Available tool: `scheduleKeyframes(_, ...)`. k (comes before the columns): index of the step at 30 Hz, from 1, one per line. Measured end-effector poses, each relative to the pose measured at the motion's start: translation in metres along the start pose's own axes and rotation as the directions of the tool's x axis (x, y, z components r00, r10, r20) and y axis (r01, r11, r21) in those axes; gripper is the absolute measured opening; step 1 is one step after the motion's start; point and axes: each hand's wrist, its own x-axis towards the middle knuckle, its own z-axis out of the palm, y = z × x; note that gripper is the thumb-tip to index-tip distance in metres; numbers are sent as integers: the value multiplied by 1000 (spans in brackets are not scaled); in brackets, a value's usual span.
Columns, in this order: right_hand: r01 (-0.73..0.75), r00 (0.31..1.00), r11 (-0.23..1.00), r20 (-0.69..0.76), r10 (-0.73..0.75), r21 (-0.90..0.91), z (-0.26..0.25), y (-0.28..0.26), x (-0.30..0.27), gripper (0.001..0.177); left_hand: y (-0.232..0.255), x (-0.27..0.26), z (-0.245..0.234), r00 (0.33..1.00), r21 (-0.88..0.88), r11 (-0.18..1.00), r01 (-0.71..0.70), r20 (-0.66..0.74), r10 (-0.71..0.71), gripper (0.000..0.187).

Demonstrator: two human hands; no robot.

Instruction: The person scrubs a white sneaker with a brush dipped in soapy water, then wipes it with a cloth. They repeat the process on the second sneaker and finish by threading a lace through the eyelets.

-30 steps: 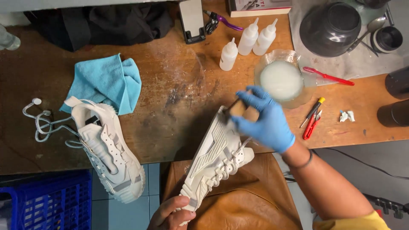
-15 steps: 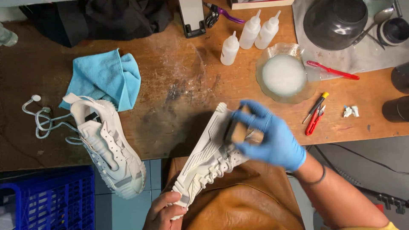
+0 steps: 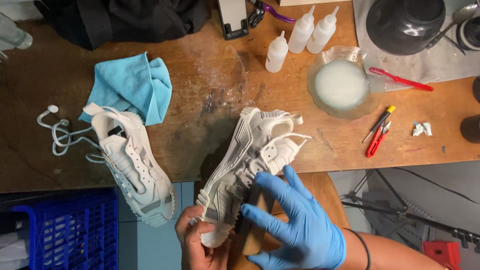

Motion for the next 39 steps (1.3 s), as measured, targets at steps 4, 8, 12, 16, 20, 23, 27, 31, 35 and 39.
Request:
scheduleKeyframes(4,-136,956,987,-274,106,-91,3,54,9,67,-11,2,-3,994,-265,963,46,110,-18,35)
scheduleKeyframes(8,5,981,997,-191,-21,-80,16,17,5,70,-7,4,4,994,-326,942,76,103,-45,42)
scheduleKeyframes(12,-9,984,979,-175,-28,-206,11,48,10,72,0,12,4,994,-256,962,97,72,-81,39)
scheduleKeyframes(16,147,985,986,-79,-153,-77,17,4,16,77,-7,7,9,995,-328,940,98,35,-91,46)
scheduleKeyframes(20,143,988,982,-40,-149,-120,6,55,20,80,-11,6,8,985,-359,919,161,7,-170,46)
scheduleKeyframes(23,-89,970,975,-242,38,-204,2,58,27,72,-21,3,7,991,-343,931,126,92,-100,39)
scheduleKeyframes(27,150,989,987,20,-149,-55,19,54,20,85,-29,3,9,990,-403,904,144,52,-134,43)
scheduleKeyframes(31,30,981,998,-192,-39,-47,5,78,50,77,-36,5,11,997,-443,896,33,78,2,40)
scheduleKeyframes(35,329,938,943,96,-332,53,22,38,39,68,-49,5,8,980,-497,845,196,125,-154,39)
scheduleKeyframes(39,-156,976,985,-168,141,-78,9,100,39,66,-71,3,4,961,-604,750,270,117,-252,60)
